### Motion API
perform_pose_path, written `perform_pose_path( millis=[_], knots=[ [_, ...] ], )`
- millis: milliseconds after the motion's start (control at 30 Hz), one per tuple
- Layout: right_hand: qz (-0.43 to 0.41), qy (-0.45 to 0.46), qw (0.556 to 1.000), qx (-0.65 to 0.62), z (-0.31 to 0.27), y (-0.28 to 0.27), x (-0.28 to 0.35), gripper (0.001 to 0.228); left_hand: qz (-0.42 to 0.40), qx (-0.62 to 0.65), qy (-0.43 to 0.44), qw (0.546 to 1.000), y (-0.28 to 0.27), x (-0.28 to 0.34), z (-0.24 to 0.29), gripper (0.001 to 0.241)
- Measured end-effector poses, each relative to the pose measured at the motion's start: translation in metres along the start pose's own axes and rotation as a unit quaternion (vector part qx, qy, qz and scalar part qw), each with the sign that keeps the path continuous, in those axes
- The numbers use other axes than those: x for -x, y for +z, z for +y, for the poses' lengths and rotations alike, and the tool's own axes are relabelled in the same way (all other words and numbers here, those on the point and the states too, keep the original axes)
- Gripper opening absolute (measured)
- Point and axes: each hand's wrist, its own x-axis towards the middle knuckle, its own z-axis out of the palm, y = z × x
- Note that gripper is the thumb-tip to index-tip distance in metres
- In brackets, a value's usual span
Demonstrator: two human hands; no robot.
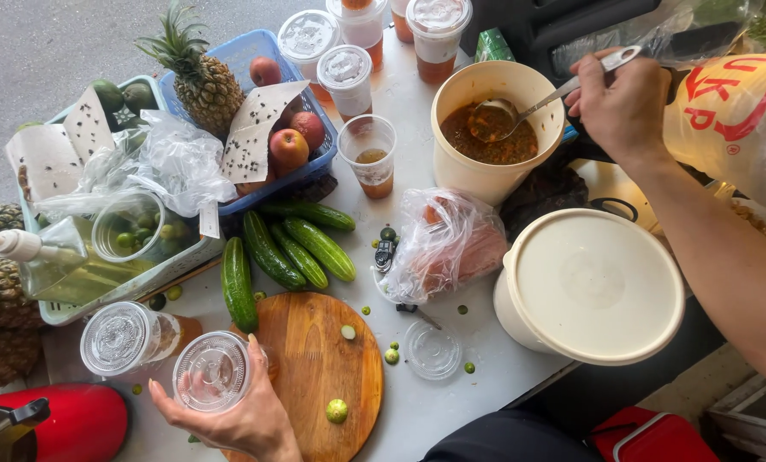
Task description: Preparing and storing drinks and ingredients in a food preparation area.
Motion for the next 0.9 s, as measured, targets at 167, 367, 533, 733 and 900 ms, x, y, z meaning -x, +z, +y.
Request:
perform_pose_path(
  millis=[167, 367, 533, 733, 900],
  knots=[
    [-0.027, -0.110, 0.987, 0.112, -0.008, 0.018, 0.000, 0.030, -0.038, -0.009, 0.015, 0.999, -0.003, 0.002, 0.032, 0.113],
    [-0.004, -0.078, 0.993, 0.088, -0.007, 0.002, -0.001, 0.030, -0.155, 0.143, 0.022, 0.977, 0.008, -0.007, 0.092, 0.122],
    [0.016, -0.042, 0.999, -0.009, 0.007, -0.020, -0.009, 0.030, -0.283, 0.289, 0.005, 0.915, 0.050, -0.011, 0.137, 0.126],
    [0.009, 0.017, 0.998, -0.060, 0.006, -0.022, -0.002, 0.026, -0.354, 0.348, -0.031, 0.868, 0.087, -0.001, 0.153, 0.115],
    [-0.016, 0.046, 0.993, -0.106, 0.018, -0.020, 0.004, 0.022, -0.334, 0.335, -0.014, 0.881, 0.093, 0.018, 0.115, 0.115]
  ],
)
